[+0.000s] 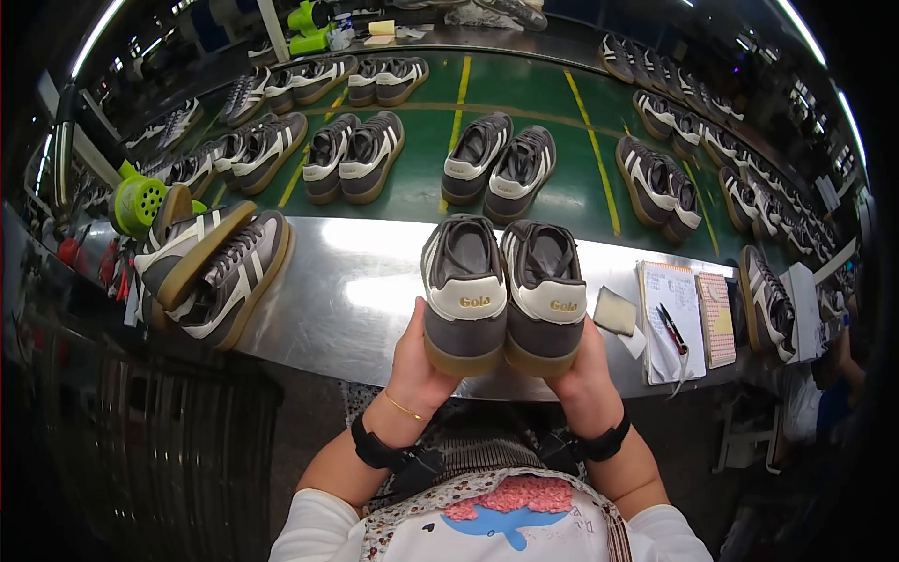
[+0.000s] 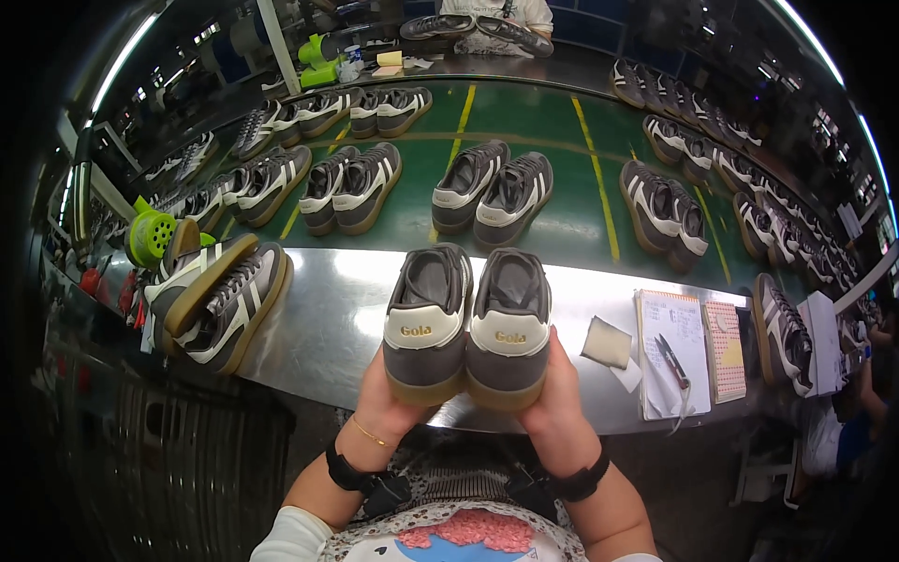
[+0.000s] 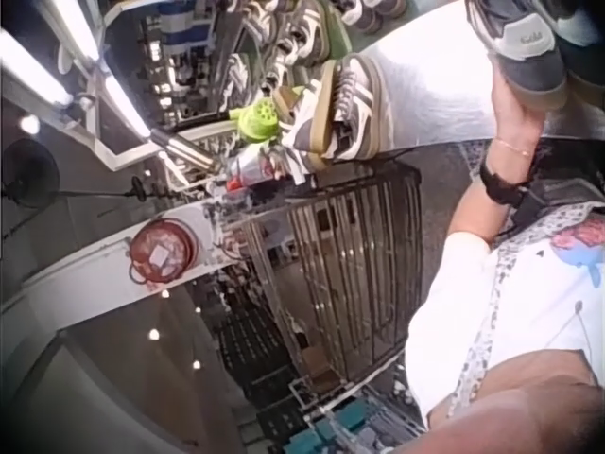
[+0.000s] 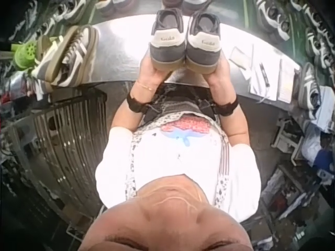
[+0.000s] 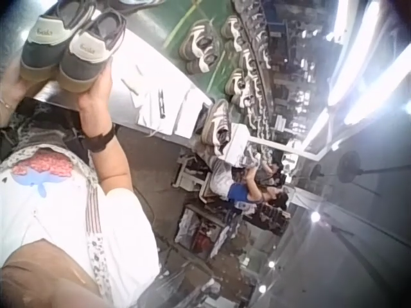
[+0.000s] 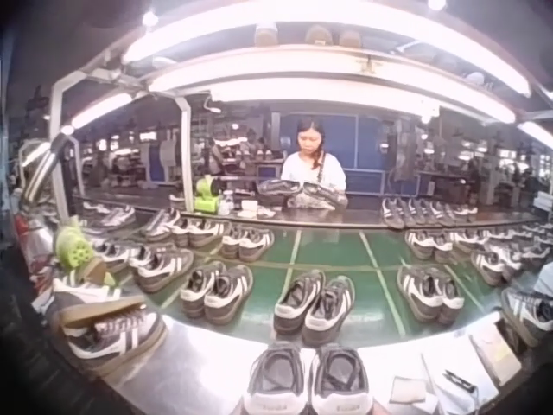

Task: The recorder is inspecting shoes for quality, checking components, and marking them or updating a log sheet on an industrial conveyor line.

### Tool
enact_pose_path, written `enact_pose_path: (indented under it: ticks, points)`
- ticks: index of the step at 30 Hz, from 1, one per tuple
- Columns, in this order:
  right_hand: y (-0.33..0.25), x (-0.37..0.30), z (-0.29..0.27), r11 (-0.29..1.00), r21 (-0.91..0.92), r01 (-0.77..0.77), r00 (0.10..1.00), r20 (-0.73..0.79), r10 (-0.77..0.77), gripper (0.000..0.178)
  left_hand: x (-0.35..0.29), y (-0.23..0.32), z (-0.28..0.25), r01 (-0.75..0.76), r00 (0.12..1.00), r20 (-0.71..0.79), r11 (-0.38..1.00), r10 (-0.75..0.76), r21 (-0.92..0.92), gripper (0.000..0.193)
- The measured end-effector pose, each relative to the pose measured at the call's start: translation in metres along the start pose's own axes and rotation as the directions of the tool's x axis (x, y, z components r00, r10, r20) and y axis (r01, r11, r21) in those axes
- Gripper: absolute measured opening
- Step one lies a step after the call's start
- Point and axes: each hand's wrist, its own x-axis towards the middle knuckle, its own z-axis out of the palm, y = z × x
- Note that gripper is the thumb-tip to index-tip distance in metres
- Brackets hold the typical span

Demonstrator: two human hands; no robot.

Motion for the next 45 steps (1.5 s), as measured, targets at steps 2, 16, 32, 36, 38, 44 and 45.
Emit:
enact_pose_path:
  ticks: [2,16,32,36,38,44,45]
  points:
    - [0.003,0.000,0.001,0.999,-0.040,0.031,0.998,-0.062,-0.033,0.034,0.000,0.001,-0.003,-0.002,1.000,-0.008,1.000,0.002,-0.020,0.054]
    - [0.014,0.018,-0.014,0.995,-0.087,0.038,0.999,0.035,-0.035,0.035,0.002,0.022,-0.022,-0.029,0.999,0.018,0.997,0.028,0.077,0.044]
    - [0.014,-0.016,0.031,-0.747,-0.470,0.470,0.853,0.460,0.247,0.047,-0.025,0.013,-0.051,-0.284,0.868,0.244,0.029,0.432,0.958,0.054]
    - [-0.018,-0.014,0.012,-0.662,-0.486,0.571,0.783,0.564,0.261,0.045,-0.026,0.026,-0.061,-0.357,0.828,0.253,0.123,0.500,0.926,0.039]
    - [-0.043,-0.022,0.012,-0.667,-0.487,0.564,0.780,0.580,0.236,0.046,-0.023,0.036,-0.072,-0.323,0.774,0.364,-0.171,0.518,0.931,0.032]
    - [-0.158,-0.015,0.012,-0.828,-0.420,0.372,0.734,0.679,-0.014,0.043,-0.020,0.046,-0.093,-0.194,0.766,0.416,-0.440,0.491,0.877,0.040]
    - [-0.188,-0.007,0.007,-0.856,-0.389,0.342,0.710,0.703,-0.035,0.043,-0.020,0.044,-0.092,-0.206,0.765,0.424,-0.439,0.485,0.874,0.040]
